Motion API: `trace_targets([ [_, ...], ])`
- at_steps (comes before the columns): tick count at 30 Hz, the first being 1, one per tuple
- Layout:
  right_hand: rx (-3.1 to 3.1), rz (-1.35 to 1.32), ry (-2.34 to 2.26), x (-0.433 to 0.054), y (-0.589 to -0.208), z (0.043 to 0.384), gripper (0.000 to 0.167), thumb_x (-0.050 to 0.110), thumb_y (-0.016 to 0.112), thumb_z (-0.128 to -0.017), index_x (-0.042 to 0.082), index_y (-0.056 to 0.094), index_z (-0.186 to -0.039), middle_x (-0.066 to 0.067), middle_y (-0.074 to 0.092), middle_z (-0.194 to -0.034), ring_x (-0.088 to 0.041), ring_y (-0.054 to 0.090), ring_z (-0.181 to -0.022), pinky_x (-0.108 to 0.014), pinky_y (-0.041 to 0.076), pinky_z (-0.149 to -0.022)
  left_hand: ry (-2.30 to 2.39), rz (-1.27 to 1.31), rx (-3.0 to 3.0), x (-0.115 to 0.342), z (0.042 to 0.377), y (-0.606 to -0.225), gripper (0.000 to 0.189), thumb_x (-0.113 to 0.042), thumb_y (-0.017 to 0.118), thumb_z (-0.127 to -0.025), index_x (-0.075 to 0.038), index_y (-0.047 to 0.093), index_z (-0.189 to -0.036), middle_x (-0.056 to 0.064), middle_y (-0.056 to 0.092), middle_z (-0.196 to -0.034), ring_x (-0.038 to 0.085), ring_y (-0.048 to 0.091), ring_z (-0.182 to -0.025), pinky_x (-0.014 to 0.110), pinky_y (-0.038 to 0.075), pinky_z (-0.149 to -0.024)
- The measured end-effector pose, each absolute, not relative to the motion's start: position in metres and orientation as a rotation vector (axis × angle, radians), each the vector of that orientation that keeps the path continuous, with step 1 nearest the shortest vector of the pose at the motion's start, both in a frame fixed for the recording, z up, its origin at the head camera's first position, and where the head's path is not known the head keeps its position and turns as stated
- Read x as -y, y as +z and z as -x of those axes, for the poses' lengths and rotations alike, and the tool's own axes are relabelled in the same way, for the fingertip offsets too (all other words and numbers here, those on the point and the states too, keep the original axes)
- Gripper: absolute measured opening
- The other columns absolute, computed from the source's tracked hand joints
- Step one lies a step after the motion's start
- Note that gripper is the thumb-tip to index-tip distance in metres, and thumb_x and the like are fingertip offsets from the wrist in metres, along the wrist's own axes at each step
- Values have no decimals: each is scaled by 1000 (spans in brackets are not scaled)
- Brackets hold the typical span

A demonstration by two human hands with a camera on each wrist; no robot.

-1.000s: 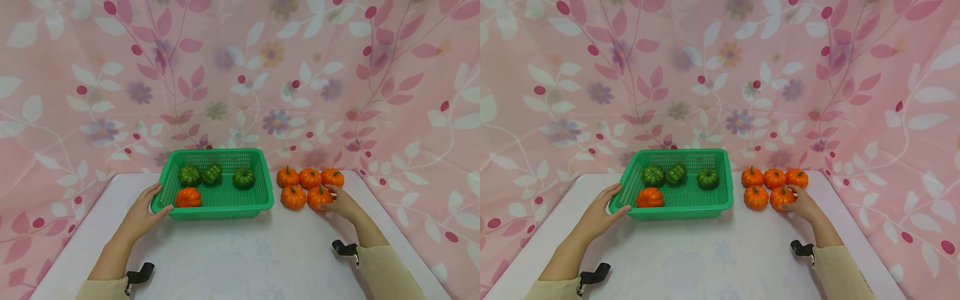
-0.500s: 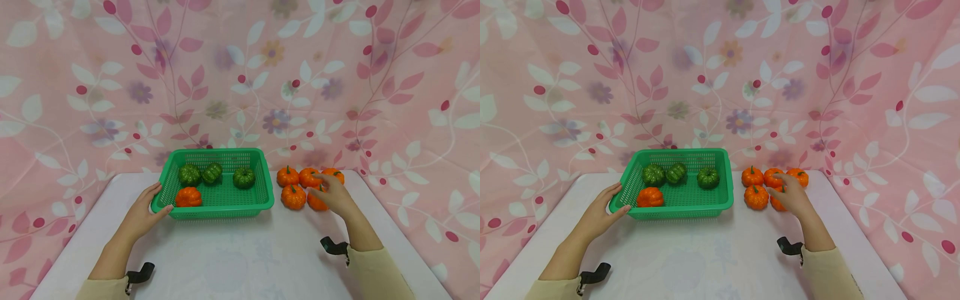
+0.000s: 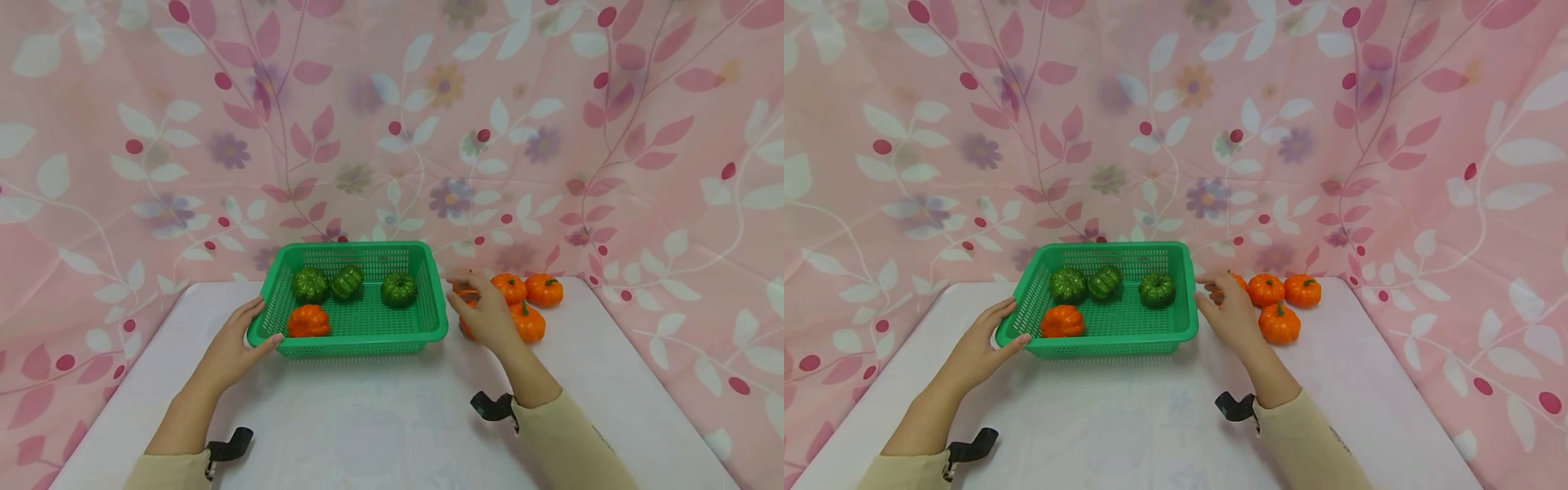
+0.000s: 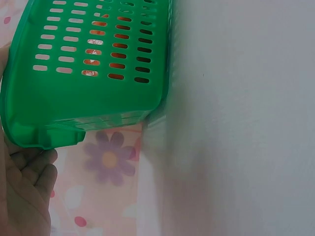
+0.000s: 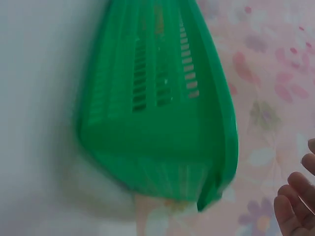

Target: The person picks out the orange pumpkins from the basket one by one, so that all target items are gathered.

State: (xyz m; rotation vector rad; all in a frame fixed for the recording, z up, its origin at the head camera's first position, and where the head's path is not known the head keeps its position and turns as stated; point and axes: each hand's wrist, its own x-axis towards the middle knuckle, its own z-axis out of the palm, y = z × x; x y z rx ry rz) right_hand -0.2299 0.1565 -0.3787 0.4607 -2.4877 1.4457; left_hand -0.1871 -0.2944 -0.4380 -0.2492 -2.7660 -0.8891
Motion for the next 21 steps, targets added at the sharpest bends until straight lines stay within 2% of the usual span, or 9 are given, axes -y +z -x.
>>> trace_targets([
  [9,2423,-713,1425,-103,-368,228,28,11,70,-95,6,66,-123,-11,63,-116,-30,60,-108,-50,54,-93,-887,248,2760,295,187,-439,84,-46,72,-91,1,37,-152,16,31,-159,46,31,-142,70,32,-106],
  [16,2462,-796,1439,-62,-376,232,29,14,68,-97,9,65,-125,-7,62,-117,-28,61,-107,-37,56,-90,-893,247,2754,294,186,-439,84,-47,71,-91,0,37,-152,16,31,-159,45,31,-142,71,32,-106],
  [21,2572,-871,1428,-31,-380,234,32,21,66,-99,12,63,-129,-7,60,-125,-25,59,-112,-33,53,-94,-896,253,2751,294,186,-438,84,-46,72,-91,0,38,-152,16,31,-160,46,31,-142,70,31,-106],
])
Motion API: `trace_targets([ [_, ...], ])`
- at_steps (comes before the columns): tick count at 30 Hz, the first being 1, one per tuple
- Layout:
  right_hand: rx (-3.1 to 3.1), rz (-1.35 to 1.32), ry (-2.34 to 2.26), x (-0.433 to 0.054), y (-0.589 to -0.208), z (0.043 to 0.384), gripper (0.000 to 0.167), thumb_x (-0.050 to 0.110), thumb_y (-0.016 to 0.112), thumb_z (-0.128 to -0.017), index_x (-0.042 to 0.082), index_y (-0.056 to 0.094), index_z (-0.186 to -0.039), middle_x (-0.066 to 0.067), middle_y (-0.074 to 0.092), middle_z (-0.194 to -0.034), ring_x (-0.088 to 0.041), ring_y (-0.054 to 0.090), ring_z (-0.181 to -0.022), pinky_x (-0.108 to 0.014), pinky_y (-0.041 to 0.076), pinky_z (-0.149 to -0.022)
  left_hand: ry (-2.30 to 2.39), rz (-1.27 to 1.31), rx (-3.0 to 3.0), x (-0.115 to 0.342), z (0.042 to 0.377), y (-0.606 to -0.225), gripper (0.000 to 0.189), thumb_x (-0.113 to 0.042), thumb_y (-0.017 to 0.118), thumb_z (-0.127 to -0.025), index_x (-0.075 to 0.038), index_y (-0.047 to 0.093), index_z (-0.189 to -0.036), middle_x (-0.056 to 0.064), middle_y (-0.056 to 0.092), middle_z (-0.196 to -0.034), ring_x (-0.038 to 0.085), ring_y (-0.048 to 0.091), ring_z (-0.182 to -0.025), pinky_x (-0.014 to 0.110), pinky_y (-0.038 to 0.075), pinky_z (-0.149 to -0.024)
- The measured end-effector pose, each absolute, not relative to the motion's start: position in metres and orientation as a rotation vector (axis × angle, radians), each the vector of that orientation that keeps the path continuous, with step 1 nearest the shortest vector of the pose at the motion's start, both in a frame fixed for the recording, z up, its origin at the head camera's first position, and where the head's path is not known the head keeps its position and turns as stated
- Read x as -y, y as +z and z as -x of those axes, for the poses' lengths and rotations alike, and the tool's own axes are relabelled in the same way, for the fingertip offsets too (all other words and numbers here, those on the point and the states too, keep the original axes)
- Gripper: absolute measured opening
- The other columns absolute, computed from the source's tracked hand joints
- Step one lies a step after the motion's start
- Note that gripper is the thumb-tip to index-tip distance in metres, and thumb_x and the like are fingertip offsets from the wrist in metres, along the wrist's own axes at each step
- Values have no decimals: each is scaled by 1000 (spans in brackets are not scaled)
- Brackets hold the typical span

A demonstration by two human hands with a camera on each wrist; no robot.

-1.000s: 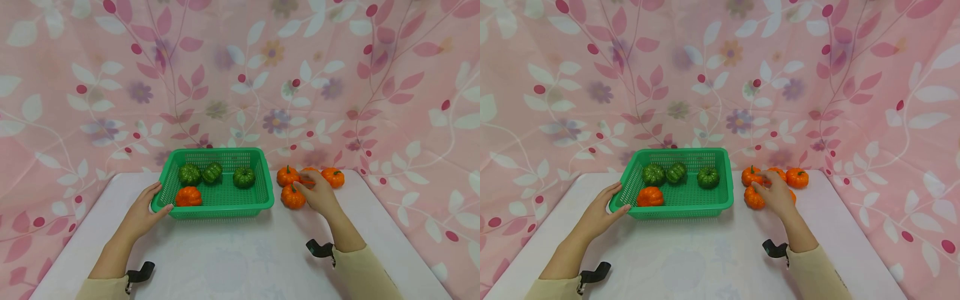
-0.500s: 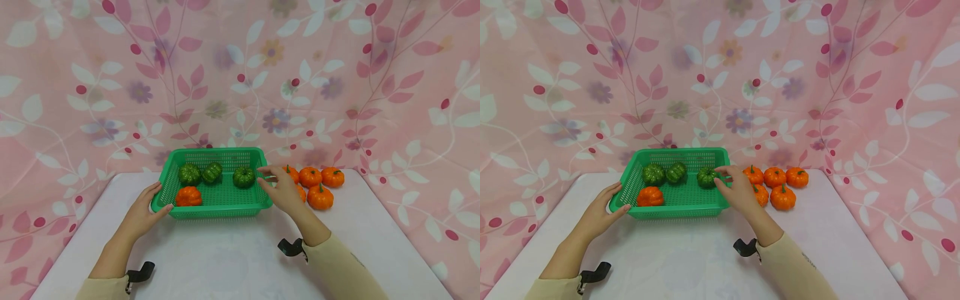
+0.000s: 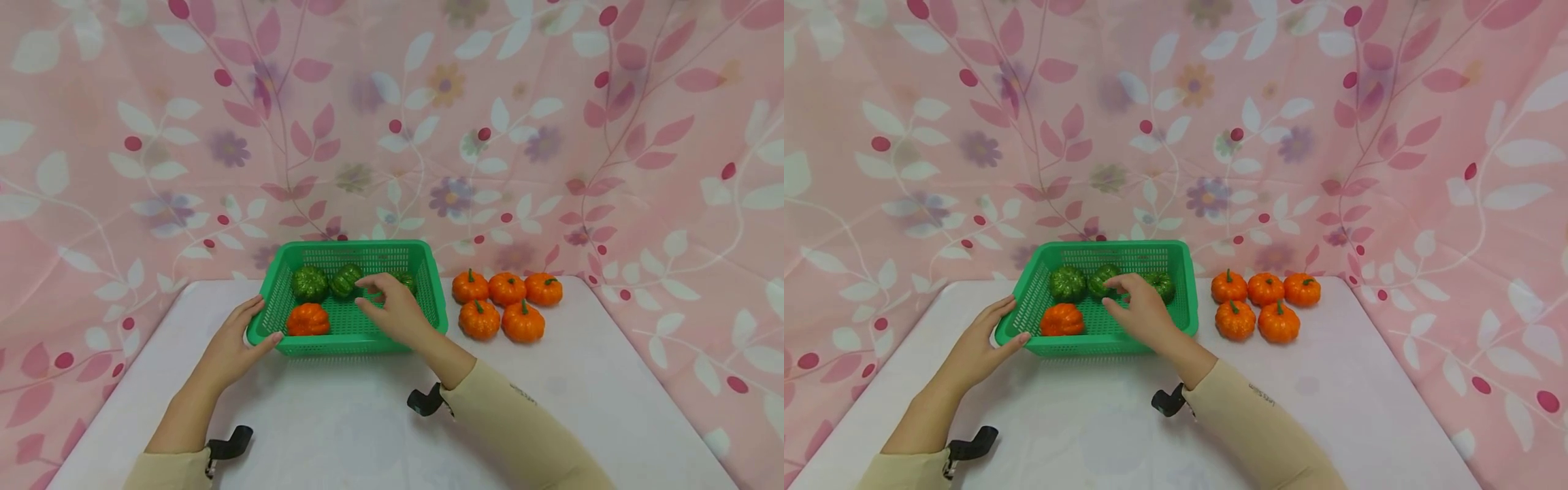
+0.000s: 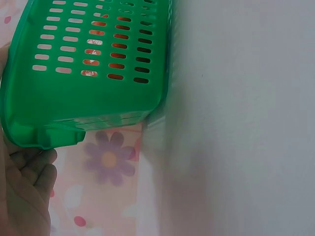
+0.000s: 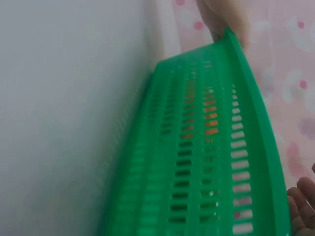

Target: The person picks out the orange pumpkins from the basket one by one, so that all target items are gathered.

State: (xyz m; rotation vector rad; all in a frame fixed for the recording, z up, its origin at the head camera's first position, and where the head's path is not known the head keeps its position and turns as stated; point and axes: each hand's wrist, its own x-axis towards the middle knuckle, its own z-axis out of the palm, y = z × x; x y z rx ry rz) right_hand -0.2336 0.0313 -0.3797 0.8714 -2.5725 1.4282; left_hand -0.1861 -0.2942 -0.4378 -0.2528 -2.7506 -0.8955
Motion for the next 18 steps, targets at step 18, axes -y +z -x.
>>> trace_targets([
  [18,2962,-931,1330,46,-395,265,47,32,66,-98,14,57,-140,-7,58,-139,-27,56,-122,-33,51,-94,-904,260,2758,294,186,-437,85,-47,71,-91,1,37,-152,17,31,-159,46,32,-141,71,32,-105],
])
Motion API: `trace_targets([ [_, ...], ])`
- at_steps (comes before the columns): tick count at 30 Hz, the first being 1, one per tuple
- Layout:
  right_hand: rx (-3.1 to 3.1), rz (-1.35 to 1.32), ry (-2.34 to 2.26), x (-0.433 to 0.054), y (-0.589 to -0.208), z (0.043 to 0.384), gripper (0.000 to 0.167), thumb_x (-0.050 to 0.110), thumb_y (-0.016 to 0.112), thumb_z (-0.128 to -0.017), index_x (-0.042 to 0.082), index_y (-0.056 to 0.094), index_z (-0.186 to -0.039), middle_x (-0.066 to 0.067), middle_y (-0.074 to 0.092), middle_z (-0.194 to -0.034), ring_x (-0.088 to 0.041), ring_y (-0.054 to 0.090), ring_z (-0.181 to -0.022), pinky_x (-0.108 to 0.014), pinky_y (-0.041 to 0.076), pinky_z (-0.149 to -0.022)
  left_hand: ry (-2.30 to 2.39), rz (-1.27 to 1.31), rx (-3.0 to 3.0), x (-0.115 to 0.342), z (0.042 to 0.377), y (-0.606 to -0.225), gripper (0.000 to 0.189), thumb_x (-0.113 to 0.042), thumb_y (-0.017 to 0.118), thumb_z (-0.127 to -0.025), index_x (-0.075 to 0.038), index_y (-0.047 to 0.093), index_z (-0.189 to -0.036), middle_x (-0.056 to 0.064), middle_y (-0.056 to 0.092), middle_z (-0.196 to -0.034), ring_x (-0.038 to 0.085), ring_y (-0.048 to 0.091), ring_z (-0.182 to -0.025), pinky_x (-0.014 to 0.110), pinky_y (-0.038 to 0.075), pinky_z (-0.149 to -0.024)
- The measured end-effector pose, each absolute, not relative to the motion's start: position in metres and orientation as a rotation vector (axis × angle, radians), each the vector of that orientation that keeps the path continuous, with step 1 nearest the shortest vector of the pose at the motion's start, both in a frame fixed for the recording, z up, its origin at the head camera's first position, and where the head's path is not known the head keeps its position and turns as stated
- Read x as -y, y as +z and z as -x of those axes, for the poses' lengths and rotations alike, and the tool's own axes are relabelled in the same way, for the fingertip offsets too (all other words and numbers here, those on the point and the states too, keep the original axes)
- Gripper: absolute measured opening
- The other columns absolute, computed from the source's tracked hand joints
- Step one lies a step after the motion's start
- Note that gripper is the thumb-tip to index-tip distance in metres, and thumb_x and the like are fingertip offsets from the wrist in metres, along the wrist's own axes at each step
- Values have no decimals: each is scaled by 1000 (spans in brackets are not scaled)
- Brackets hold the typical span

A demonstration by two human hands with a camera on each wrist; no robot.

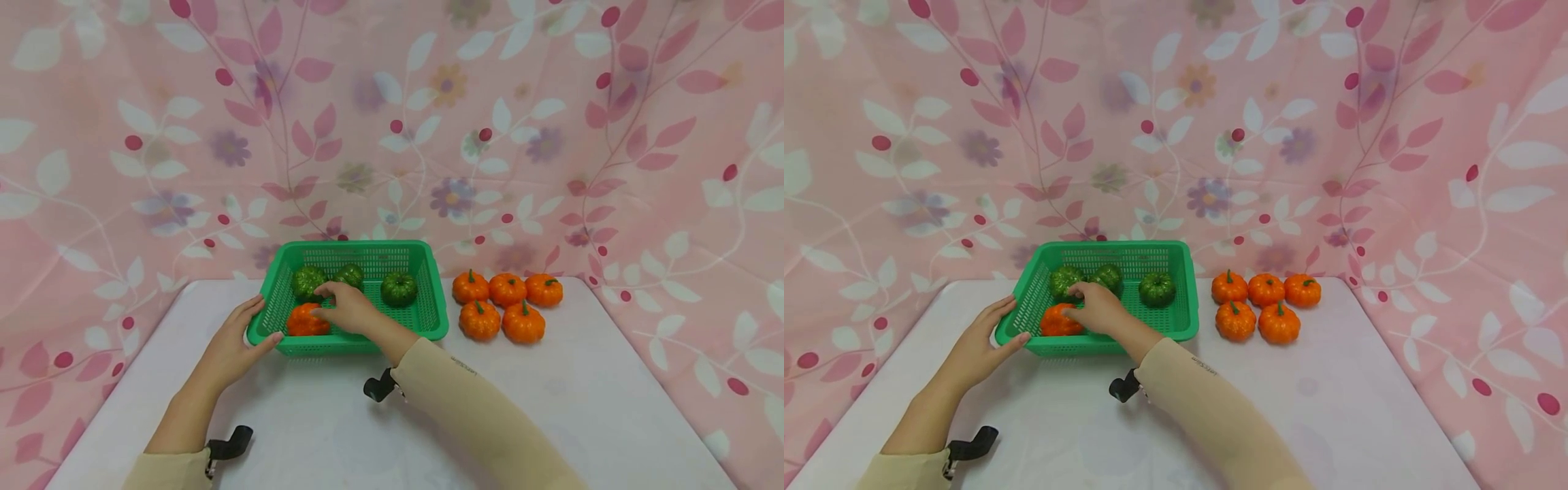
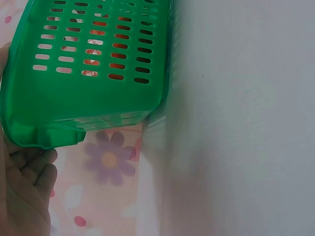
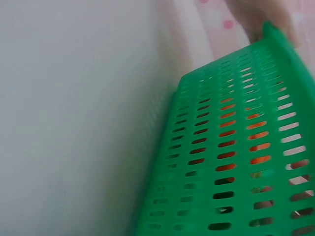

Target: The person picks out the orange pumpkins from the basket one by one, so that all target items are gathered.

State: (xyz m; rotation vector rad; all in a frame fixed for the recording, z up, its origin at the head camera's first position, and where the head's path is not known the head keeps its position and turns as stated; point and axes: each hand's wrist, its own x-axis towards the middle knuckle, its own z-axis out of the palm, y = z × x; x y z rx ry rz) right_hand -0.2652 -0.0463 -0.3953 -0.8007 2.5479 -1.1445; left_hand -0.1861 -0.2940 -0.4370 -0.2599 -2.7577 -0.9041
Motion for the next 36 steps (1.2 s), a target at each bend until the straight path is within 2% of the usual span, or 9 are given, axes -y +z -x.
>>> trace_targets([
  [6,-2527,714,-1052,57,-404,275,51,35,68,-96,15,56,-142,-6,57,-139,-23,57,-121,-38,52,-95,-901,256,2758,294,186,-437,83,-43,73,-91,2,38,-151,17,31,-159,47,32,-141,71,32,-105],
  [12,-2509,671,-1008,62,-407,279,50,37,69,-95,16,58,-140,-4,59,-135,-23,58,-119,-37,52,-94,-900,253,2748,295,187,-438,82,-41,73,-91,1,38,-152,16,31,-160,46,32,-141,71,31,-106],
  [20,-2491,682,-1017,64,-410,278,47,30,72,-94,14,58,-137,-5,63,-126,-21,62,-111,-33,54,-87,-901,243,2767,297,186,-439,83,-43,72,-91,0,37,-153,15,29,-161,46,30,-142,71,30,-106],
  [36,-2522,729,-1118,55,-404,277,46,25,69,-96,13,57,-139,-6,63,-128,-22,61,-114,-32,53,-90,-886,248,2783,294,186,-437,84,-44,72,-91,0,36,-153,16,29,-160,46,29,-143,71,30,-107],
])
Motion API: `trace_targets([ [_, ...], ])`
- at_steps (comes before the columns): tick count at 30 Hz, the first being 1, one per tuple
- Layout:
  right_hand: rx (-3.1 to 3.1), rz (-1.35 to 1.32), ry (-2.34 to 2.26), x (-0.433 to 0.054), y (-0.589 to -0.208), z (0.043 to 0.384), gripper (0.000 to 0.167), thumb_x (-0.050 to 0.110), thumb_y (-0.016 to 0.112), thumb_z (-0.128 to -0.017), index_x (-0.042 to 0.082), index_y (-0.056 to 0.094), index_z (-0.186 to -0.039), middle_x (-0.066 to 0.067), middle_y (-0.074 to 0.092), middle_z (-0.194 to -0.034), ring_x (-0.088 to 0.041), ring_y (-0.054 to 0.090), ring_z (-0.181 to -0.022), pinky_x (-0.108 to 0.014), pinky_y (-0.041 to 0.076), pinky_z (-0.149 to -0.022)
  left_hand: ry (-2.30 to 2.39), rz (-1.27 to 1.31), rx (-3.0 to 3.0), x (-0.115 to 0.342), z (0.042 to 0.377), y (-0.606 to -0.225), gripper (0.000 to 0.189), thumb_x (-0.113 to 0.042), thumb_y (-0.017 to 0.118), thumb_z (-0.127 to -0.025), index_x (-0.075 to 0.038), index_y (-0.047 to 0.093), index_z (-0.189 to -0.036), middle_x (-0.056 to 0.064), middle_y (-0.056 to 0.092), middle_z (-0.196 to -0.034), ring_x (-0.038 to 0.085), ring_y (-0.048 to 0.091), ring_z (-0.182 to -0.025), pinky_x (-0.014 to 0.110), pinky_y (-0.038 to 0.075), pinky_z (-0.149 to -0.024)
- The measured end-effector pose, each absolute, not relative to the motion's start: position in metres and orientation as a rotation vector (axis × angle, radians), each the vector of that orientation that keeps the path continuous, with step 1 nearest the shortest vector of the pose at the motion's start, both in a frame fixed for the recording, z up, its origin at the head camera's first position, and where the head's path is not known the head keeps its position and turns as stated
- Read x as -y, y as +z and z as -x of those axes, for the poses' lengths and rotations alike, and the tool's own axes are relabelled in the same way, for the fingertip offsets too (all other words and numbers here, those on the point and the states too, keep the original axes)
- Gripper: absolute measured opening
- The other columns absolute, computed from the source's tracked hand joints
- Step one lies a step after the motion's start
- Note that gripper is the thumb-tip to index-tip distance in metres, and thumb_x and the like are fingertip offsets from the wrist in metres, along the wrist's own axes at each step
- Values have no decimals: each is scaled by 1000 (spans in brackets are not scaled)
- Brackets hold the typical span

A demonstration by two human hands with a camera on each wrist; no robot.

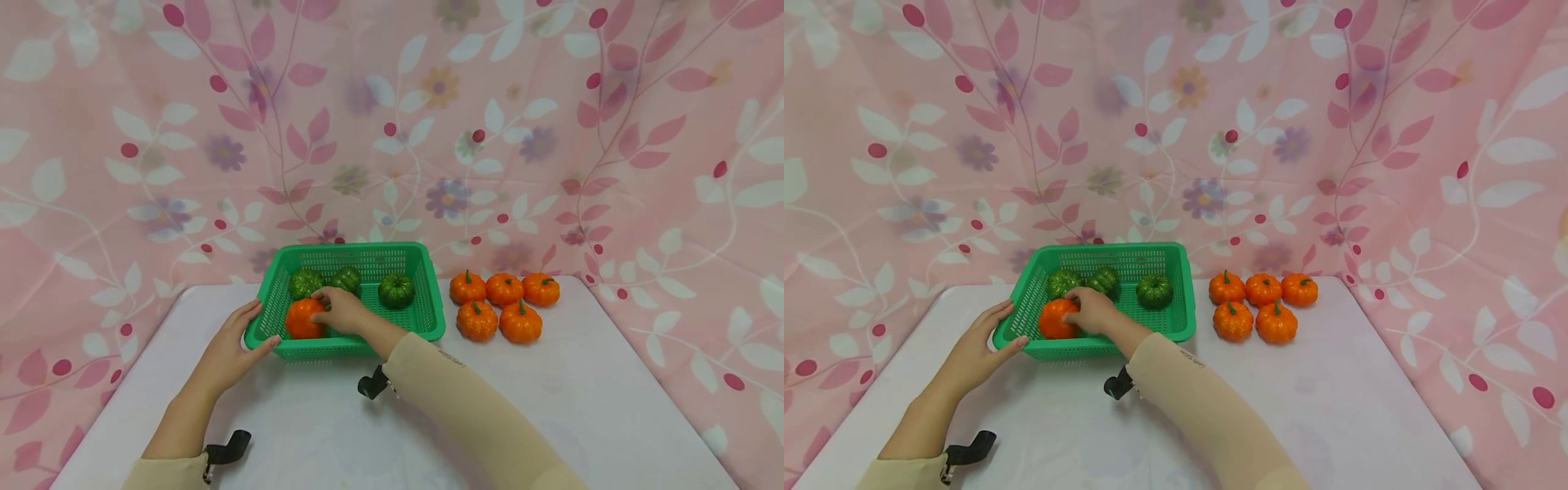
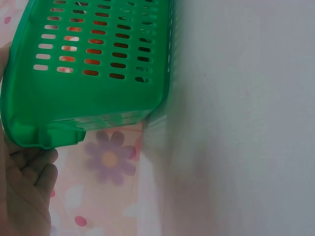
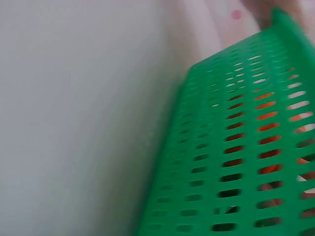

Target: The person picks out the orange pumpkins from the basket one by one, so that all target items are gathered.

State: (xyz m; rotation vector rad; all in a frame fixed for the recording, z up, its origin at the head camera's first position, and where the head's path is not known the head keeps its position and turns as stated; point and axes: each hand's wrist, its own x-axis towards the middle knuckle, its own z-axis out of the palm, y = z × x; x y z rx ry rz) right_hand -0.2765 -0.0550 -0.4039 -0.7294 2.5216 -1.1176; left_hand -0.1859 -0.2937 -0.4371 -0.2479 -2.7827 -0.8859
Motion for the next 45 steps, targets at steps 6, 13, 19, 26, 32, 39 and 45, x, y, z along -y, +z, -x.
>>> trace_targets([
  [6,-2483,729,-1268,40,-384,275,45,24,68,-97,15,56,-139,-6,60,-133,-22,59,-119,-31,54,-90,-881,242,2790,293,186,-437,84,-44,72,-91,1,37,-152,17,30,-160,46,30,-143,70,30,-107],
  [13,-2488,778,-1399,7,-354,265,50,22,66,-98,15,51,-145,-6,58,-136,-23,60,-119,-31,56,-89,-875,248,2780,292,185,-437,85,-46,71,-91,2,37,-151,18,31,-159,46,30,-142,70,31,-107],
  [19,-2554,815,-1442,-30,-328,252,53,21,66,-98,15,49,-147,-6,56,-138,-23,58,-120,-35,52,-97,-869,264,2760,293,185,-437,85,-47,71,-91,3,37,-151,19,31,-158,47,31,-142,70,31,-106],
  [26,-2562,846,-1582,-78,-309,236,52,17,68,-96,13,51,-145,-8,56,-135,-24,57,-121,-41,47,-106,-869,267,2760,293,186,-439,85,-45,72,-91,3,36,-152,19,30,-159,48,30,-142,71,31,-106],
  [32,-2610,807,-1643,-125,-309,226,52,18,68,-96,16,50,-145,-5,56,-136,-25,56,-125,-43,47,-106,-865,267,2764,294,186,-439,86,-46,72,-91,3,36,-152,19,30,-159,48,29,-143,71,31,-106],
  [39,-2751,666,-1611,-186,-311,215,55,12,67,-97,10,47,-148,-13,54,-139,-34,53,-128,-49,44,-107,-870,268,2768,293,185,-436,86,-46,72,-91,3,36,-152,19,30,-159,47,29,-143,70,31,-106],
  [45,-2886,552,-1550,-235,-317,202,57,12,66,-97,10,45,-150,-17,54,-137,-38,55,-126,-34,50,-99,-870,272,2767,293,185,-435,85,-46,72,-91,3,37,-152,19,30,-159,47,29,-143,70,31,-106],
])
